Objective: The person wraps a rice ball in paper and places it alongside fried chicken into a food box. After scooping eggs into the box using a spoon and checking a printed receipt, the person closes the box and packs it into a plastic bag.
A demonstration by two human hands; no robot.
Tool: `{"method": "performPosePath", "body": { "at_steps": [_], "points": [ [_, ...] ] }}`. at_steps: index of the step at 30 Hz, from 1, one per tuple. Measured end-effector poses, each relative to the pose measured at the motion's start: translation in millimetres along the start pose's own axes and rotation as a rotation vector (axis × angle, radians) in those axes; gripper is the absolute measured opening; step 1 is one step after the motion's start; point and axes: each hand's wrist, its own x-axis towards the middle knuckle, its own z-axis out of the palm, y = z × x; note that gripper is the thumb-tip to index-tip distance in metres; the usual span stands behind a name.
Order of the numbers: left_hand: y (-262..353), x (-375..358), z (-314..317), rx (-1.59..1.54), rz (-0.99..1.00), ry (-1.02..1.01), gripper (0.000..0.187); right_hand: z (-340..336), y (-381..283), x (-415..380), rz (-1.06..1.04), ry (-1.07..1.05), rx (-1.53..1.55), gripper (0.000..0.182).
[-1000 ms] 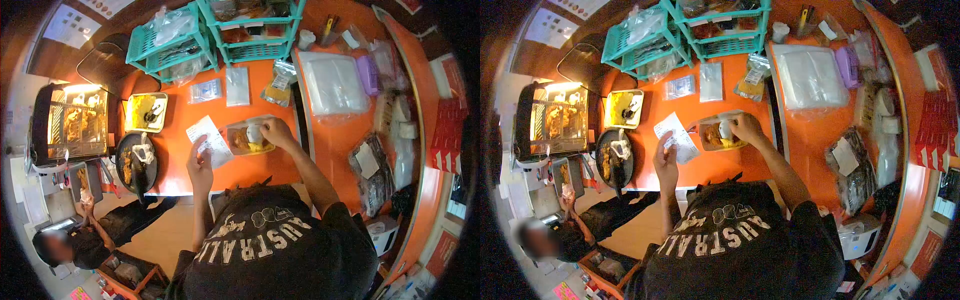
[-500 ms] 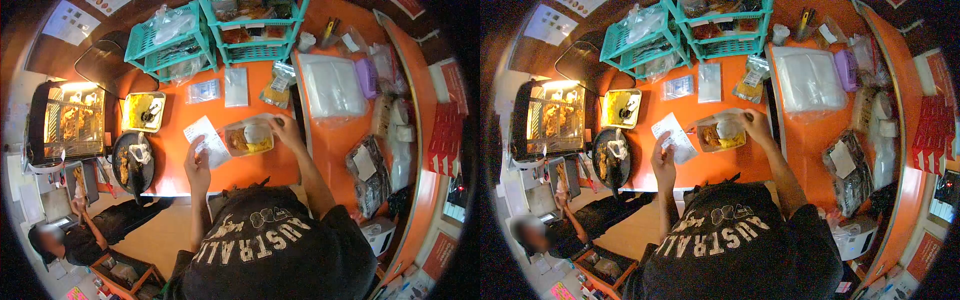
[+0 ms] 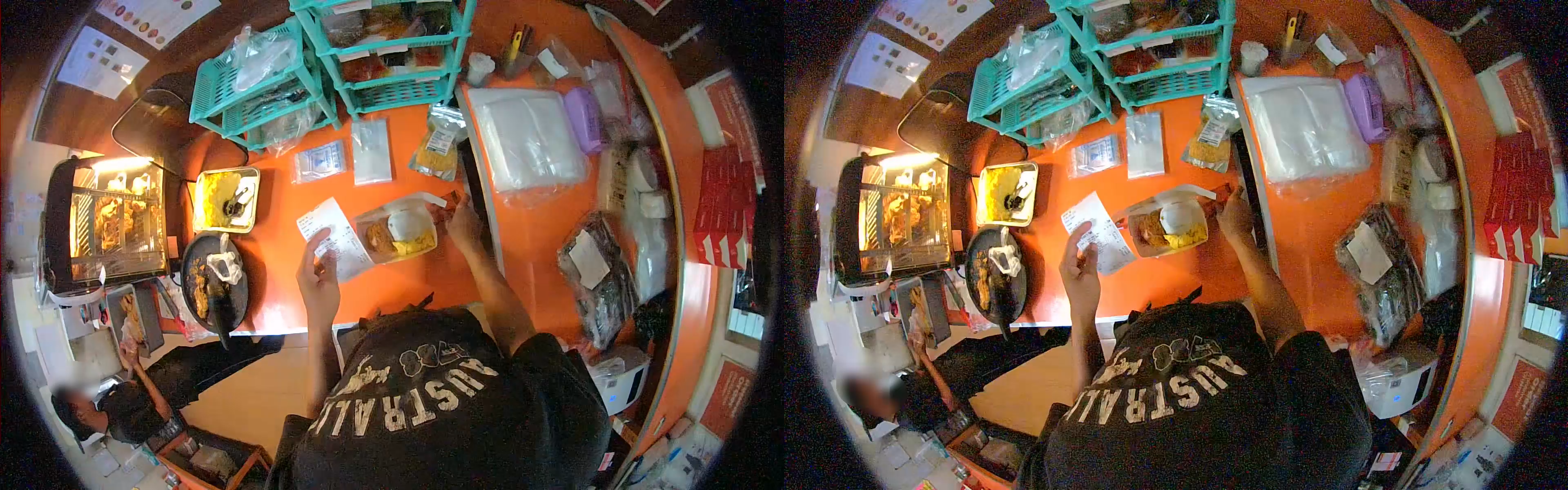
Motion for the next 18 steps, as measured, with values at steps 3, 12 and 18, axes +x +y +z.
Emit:
{"method": "performPosePath", "body": {
  "at_steps": [3,12,18],
  "points": [
    [7,-2,0,-0.072,-0.076,0.029,0.029,1,6,6,-0.101,-0.003,-0.076,0.044],
    [0,-1,-6,0.015,-0.097,-0.011,0.029,-118,-43,-30,-0.239,-0.353,-0.089,0.019],
    [4,3,13,-0.162,-0.015,0.044,0.031,-65,-85,-34,-0.39,-0.255,-0.224,0.016]
  ]
}}
